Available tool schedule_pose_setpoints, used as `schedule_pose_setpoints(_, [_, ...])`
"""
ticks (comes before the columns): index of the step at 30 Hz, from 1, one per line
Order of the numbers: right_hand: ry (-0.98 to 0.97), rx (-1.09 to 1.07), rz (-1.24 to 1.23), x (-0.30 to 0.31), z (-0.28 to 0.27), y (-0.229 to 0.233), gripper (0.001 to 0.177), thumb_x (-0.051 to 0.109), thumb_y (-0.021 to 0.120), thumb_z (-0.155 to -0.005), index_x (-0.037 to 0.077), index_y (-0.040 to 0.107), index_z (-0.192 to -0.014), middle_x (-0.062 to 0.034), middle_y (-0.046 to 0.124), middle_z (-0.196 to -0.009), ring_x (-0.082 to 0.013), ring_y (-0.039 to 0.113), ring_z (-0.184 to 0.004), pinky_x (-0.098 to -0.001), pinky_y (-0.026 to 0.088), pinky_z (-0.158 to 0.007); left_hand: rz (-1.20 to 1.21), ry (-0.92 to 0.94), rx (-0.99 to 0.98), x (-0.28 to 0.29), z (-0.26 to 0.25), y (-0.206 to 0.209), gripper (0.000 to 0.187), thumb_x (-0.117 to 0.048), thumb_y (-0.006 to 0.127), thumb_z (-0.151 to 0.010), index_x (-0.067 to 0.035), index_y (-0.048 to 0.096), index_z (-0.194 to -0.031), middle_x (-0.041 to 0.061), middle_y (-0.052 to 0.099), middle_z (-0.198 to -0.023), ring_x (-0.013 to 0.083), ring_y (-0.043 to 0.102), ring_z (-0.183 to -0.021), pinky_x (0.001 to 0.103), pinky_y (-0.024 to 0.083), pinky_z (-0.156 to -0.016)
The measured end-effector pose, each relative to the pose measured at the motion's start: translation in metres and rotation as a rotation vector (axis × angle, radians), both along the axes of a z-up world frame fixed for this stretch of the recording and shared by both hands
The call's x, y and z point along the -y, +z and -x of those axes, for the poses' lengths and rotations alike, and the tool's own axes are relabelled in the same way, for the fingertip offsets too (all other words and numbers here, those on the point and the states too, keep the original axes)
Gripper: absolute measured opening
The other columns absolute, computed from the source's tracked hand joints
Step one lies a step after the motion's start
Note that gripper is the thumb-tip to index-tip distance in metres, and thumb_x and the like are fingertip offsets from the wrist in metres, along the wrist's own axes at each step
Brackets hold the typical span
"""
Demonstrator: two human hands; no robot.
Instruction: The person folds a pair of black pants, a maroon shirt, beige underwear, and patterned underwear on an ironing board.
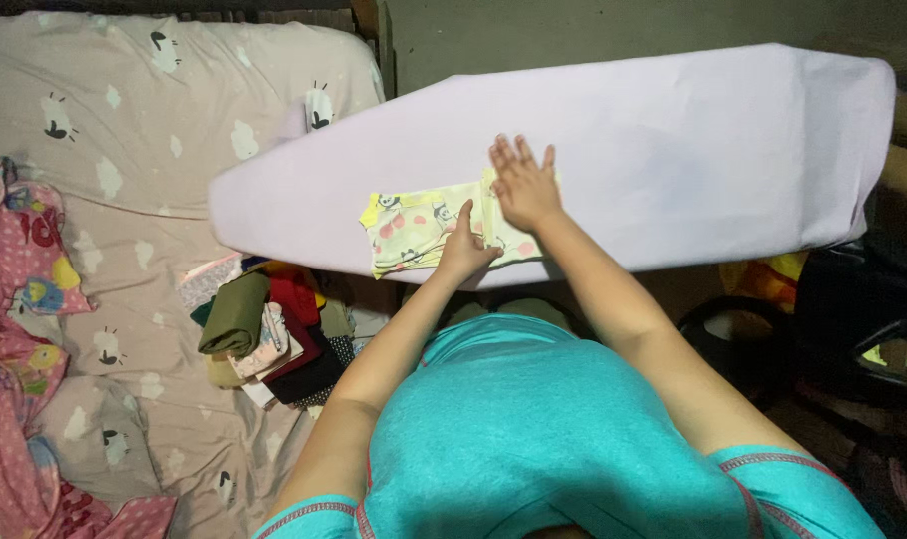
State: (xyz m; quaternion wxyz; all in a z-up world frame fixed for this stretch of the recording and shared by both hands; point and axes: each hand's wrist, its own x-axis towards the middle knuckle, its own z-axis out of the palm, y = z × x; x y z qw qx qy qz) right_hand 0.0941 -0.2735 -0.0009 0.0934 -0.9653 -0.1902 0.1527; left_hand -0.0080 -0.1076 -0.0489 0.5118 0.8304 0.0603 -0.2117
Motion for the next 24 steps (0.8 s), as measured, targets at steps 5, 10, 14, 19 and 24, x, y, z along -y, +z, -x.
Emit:
schedule_pose_setpoints(5, [-0.166,0.030,-0.024,0.026,0.000,0.002,0.060,0.032,0.035,-0.103,0.013,0.030,-0.160,-0.0070,0.017,-0.171,-0.0331,0.015,-0.157,-0.0728,0.002,-0.117,-0.015,-0.032,-0.041,-0.002,0.001,0.015,0.113,-0.022,0.087,-0.073,-0.002,0.017,-0.159,0.011,0.069,-0.072,0.0228,0.069,-0.066,0.034,0.056,-0.064])
schedule_pose_setpoints(10, [-0.289,0.116,-0.173,0.053,0.031,-0.020,0.059,0.028,0.043,-0.104,0.010,0.036,-0.160,-0.0150,0.022,-0.170,-0.0389,0.017,-0.156,-0.0702,0.004,-0.120,-0.047,0.004,0.107,0.002,-0.019,0.021,0.095,-0.021,0.078,-0.084,-0.004,0.024,-0.159,0.017,0.074,-0.088,0.0264,0.072,-0.074,0.038,0.058,-0.072])
schedule_pose_setpoints(14, [-0.346,0.126,-0.216,0.059,0.056,-0.039,0.060,0.027,0.043,-0.104,0.007,0.034,-0.160,-0.0161,0.023,-0.170,-0.0376,0.019,-0.157,-0.0660,0.004,-0.122,0.061,0.033,0.226,0.009,-0.052,0.012,0.083,-0.020,0.075,-0.085,-0.003,0.033,-0.154,0.018,0.068,-0.117,0.0313,0.073,-0.078,0.041,0.059,-0.070])
schedule_pose_setpoints(19, [-0.369,0.281,-0.375,0.063,0.084,-0.049,0.065,0.023,0.044,-0.105,-0.006,0.028,-0.161,-0.0238,0.033,-0.165,-0.0416,0.029,-0.152,-0.0608,0.011,-0.122,-0.143,-0.098,0.239,0.014,-0.075,0.015,0.044,-0.022,0.076,-0.090,0.003,0.065,-0.125,0.024,0.074,-0.102,0.0344,0.071,-0.086,0.041,0.056,-0.079])
schedule_pose_setpoints(24, [-0.576,0.280,-0.441,0.059,0.101,-0.030,0.065,0.024,0.060,-0.097,0.004,0.039,-0.156,-0.0186,0.061,-0.137,-0.0360,0.056,-0.126,-0.0488,0.042,-0.108,-0.101,-0.047,0.096,0.013,-0.068,0.038,0.027,-0.023,0.070,-0.092,-0.002,0.073,-0.108,0.021,0.073,-0.086,0.0324,0.072,-0.076,0.041,0.056,-0.073])
